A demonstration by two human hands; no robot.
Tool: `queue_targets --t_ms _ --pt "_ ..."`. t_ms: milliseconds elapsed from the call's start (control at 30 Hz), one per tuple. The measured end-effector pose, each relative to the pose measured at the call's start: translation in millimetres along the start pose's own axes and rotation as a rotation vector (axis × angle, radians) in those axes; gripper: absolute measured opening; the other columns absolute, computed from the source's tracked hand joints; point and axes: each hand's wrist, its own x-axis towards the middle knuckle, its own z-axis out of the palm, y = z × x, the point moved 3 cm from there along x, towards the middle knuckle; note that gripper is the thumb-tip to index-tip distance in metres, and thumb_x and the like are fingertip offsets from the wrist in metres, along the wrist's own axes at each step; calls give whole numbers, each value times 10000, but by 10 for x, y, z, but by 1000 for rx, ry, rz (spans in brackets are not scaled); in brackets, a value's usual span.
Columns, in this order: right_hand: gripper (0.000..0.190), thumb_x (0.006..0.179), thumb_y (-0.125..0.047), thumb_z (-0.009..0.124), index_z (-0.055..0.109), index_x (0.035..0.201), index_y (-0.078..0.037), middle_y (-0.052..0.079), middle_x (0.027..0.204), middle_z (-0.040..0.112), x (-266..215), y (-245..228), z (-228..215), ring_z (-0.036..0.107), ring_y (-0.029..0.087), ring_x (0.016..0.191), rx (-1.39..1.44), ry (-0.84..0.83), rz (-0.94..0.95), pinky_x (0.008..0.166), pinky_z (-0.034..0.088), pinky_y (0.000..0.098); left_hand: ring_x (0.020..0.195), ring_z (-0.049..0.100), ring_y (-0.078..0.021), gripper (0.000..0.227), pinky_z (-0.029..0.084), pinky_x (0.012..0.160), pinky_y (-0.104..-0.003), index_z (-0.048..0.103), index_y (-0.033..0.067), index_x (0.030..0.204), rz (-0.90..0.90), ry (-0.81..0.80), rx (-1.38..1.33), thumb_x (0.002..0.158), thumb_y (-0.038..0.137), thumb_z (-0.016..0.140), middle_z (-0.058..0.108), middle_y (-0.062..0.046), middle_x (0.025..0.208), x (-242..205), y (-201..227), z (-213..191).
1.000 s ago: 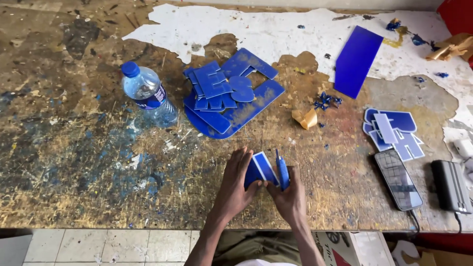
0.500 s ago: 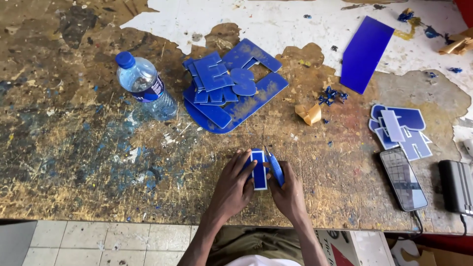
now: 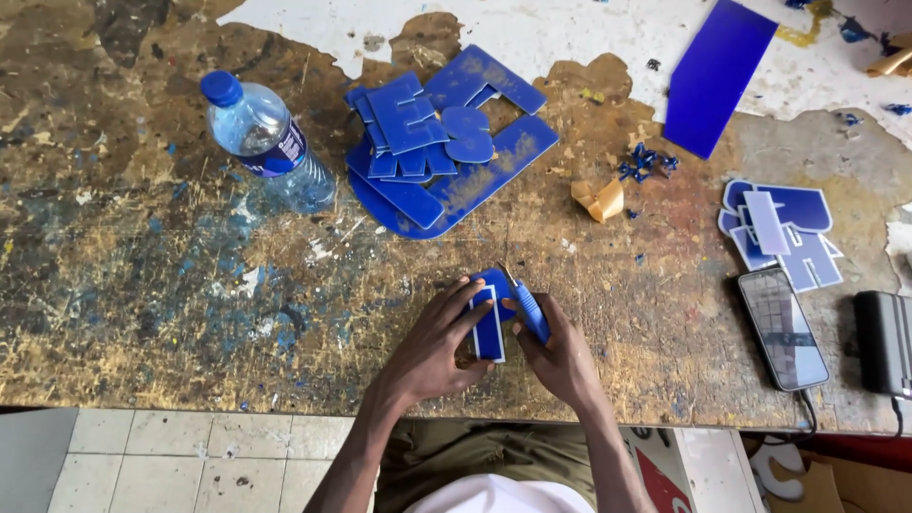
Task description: The person is using a utility knife to trim the edges of blue plastic letters on a workbench.
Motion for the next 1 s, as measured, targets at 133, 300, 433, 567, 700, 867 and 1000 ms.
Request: queue_targets --t_ms 133,300,433,567,700,867,1000 --pt "366 983 -163 765 750 1348 -182 177 1040 885 -102 -116 -52 770 421 767 -56 -82 69 708 538 510 1688 306 -505 893 300 1359 -624 576 55 1648 -49 -2 -48 917 475 874 408 -246 1798 -74 37 -39" --pt "441 993 -222 782 704 1425 -184 168 1083 896 -164 -197 -17 804 435 801 -54 -45 93 715 552 528 1711 279 -462 861 312 1361 -597 578 54 1633 -76 -27 37 962 533 826 402 -225 1793 -77 90 -76" --pt "562 1046 -112 748 569 1576 -166 212 1373 829 -104 290 46 830 376 1010 214 31 20 756 630 438 1712 270 -451 842 271 1378 -592 564 45 1646 -121 -21 64 1000 544 769 347 -237 1821 -79 183 -6" --pt "569 1194 -90 466 313 1720 -241 316 1536 652 -116 495 3 812 354 1010 877 191 -19 736 736 430 1708 224 -521 767 265 1370 -640 552 -4 1647 -116 45 34 1036 413 756 293 -292 1827 -124 233 73" --pt "324 1176 -105 518 583 1492 -125 279 1398 715 -72 850 -161 826 303 894 1418 210 129 651 720 310 1710 195 -542 708 260 1365 -661 596 3 1602 -101 95 7 1036 397 756 274 -297 1828 -142 260 99" --pt "655 1110 -275 636 444 1712 -104 321 1652 538 -61 410 -309 746 427 1299 1693 97 5 950 737 472 1698 217 -557 713 267 1357 -682 607 29 1600 -86 135 19 1048 460 740 297 -281 1823 -112 204 128" --pt "1016 1044 -581 726 252 1825 -137 271 1896 206 -145 432 -338 448 499 1632 1786 -224 -227 1245 555 606 1699 230 -555 700 273 1356 -684 619 34 1599 -69 164 35 1066 477 719 306 -270 1831 -137 214 152"
